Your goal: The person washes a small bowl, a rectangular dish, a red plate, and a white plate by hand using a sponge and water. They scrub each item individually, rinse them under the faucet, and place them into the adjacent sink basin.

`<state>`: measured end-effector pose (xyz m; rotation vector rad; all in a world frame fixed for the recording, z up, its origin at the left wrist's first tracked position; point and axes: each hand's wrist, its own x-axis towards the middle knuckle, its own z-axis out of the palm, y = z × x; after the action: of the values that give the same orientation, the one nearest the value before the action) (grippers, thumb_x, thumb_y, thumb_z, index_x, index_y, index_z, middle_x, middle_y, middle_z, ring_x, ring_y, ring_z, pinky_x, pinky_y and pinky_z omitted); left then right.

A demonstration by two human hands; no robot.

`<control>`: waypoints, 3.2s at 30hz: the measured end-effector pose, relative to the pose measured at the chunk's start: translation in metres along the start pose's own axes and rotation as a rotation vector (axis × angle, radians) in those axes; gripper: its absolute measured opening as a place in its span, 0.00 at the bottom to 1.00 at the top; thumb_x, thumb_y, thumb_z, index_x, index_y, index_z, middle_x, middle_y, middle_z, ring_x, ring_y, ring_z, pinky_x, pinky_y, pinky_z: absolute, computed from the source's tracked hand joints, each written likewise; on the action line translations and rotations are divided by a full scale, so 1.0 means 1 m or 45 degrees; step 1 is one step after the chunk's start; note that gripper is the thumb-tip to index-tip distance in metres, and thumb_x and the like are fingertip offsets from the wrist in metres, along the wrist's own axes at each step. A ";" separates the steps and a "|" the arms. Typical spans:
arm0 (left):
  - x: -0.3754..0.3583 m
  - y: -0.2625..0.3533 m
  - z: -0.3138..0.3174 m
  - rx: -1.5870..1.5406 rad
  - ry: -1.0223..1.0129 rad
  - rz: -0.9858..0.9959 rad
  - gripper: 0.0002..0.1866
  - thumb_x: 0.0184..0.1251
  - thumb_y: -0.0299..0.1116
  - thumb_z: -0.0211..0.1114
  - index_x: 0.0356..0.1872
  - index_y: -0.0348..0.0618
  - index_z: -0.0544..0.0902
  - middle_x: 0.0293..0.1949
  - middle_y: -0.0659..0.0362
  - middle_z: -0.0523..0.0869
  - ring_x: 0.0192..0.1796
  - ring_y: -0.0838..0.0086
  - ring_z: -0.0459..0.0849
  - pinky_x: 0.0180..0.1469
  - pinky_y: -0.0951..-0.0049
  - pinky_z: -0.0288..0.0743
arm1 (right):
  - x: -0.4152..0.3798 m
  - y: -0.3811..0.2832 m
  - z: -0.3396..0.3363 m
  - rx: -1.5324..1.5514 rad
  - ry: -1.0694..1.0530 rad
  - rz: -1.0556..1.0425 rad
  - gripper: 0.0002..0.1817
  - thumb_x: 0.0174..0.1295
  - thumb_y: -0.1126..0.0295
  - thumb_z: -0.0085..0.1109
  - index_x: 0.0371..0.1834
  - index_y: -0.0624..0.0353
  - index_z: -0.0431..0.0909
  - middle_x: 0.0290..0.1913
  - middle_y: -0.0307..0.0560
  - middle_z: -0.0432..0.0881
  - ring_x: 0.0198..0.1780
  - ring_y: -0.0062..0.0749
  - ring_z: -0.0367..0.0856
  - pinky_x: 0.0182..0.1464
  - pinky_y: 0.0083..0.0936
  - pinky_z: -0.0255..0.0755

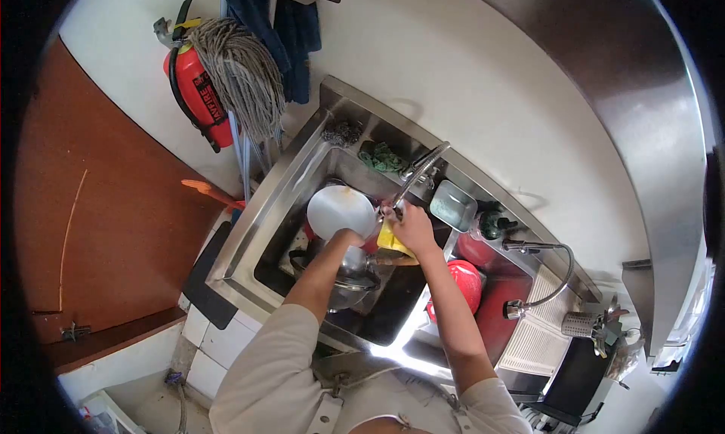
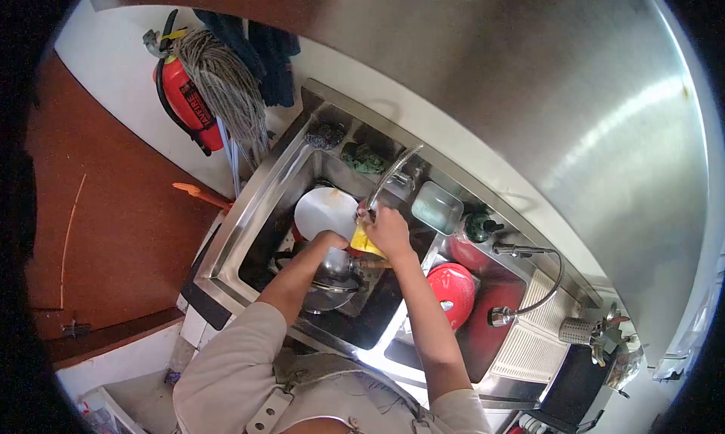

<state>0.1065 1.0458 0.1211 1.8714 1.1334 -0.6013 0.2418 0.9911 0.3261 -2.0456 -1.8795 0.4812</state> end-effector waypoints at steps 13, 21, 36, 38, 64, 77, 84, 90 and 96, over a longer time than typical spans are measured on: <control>0.018 0.007 -0.005 -0.425 -0.044 0.128 0.31 0.50 0.59 0.54 0.49 0.47 0.78 0.51 0.52 0.79 0.50 0.65 0.78 0.53 0.69 0.66 | 0.003 0.005 0.005 0.245 0.069 -0.068 0.13 0.55 0.63 0.57 0.43 0.51 0.76 0.28 0.59 0.78 0.33 0.56 0.77 0.36 0.47 0.71; 0.015 -0.039 -0.030 -0.263 -0.262 -0.010 0.24 0.47 0.50 0.58 0.43 0.46 0.80 0.42 0.53 0.81 0.42 0.68 0.77 0.47 0.69 0.68 | 0.007 0.005 0.008 0.175 0.105 -0.064 0.12 0.59 0.64 0.55 0.38 0.61 0.77 0.28 0.60 0.79 0.31 0.55 0.78 0.34 0.39 0.71; -0.005 -0.029 -0.024 -0.196 -0.295 -0.043 0.26 0.45 0.52 0.60 0.46 0.51 0.80 0.46 0.57 0.80 0.45 0.70 0.77 0.50 0.71 0.66 | 0.002 -0.009 0.005 0.272 0.070 -0.061 0.12 0.51 0.67 0.58 0.38 0.59 0.77 0.32 0.61 0.79 0.37 0.56 0.77 0.40 0.44 0.70; 0.001 -0.025 -0.015 -0.222 -0.287 -0.025 0.26 0.45 0.52 0.60 0.46 0.51 0.80 0.46 0.57 0.80 0.45 0.70 0.77 0.50 0.72 0.66 | 0.003 -0.004 0.014 0.096 0.112 -0.047 0.11 0.57 0.65 0.56 0.39 0.61 0.77 0.29 0.60 0.79 0.34 0.56 0.78 0.36 0.40 0.71; 0.039 -0.102 -0.005 -0.194 0.546 -0.426 0.24 0.54 0.49 0.56 0.50 0.48 0.77 0.51 0.58 0.78 0.48 0.68 0.77 0.50 0.70 0.67 | 0.037 -0.042 0.031 0.344 0.186 -0.104 0.16 0.64 0.59 0.50 0.44 0.58 0.77 0.37 0.59 0.80 0.42 0.55 0.78 0.43 0.37 0.71; 0.024 -0.085 -0.007 -0.264 0.016 -0.120 0.25 0.54 0.49 0.55 0.51 0.48 0.77 0.52 0.58 0.77 0.49 0.68 0.76 0.51 0.69 0.67 | 0.042 -0.025 0.031 -0.140 0.241 0.129 0.26 0.60 0.49 0.50 0.33 0.68 0.75 0.26 0.65 0.78 0.32 0.60 0.78 0.37 0.48 0.70; 0.001 -0.073 -0.016 -0.230 -0.204 -0.028 0.25 0.55 0.49 0.55 0.51 0.48 0.77 0.52 0.57 0.77 0.50 0.67 0.76 0.52 0.69 0.67 | 0.022 -0.019 0.015 -0.143 0.188 0.103 0.19 0.58 0.54 0.54 0.43 0.57 0.76 0.33 0.61 0.79 0.36 0.57 0.78 0.39 0.46 0.70; -0.013 -0.059 -0.026 -0.198 -0.295 0.030 0.25 0.55 0.49 0.54 0.52 0.48 0.76 0.53 0.57 0.77 0.51 0.67 0.76 0.52 0.69 0.67 | 0.024 0.008 0.023 -0.131 0.175 0.029 0.20 0.57 0.53 0.55 0.39 0.61 0.75 0.28 0.60 0.79 0.33 0.58 0.78 0.35 0.46 0.72; -0.015 -0.040 -0.025 -0.179 -0.355 0.119 0.25 0.55 0.50 0.54 0.52 0.48 0.76 0.54 0.57 0.77 0.51 0.67 0.76 0.53 0.69 0.67 | 0.034 0.008 0.027 -0.137 0.180 0.060 0.23 0.56 0.52 0.57 0.39 0.65 0.76 0.28 0.63 0.79 0.34 0.59 0.78 0.34 0.44 0.70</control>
<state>0.0635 1.0696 0.1290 1.6518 0.8788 -0.6872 0.2390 1.0248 0.2978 -2.1360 -1.8138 0.2439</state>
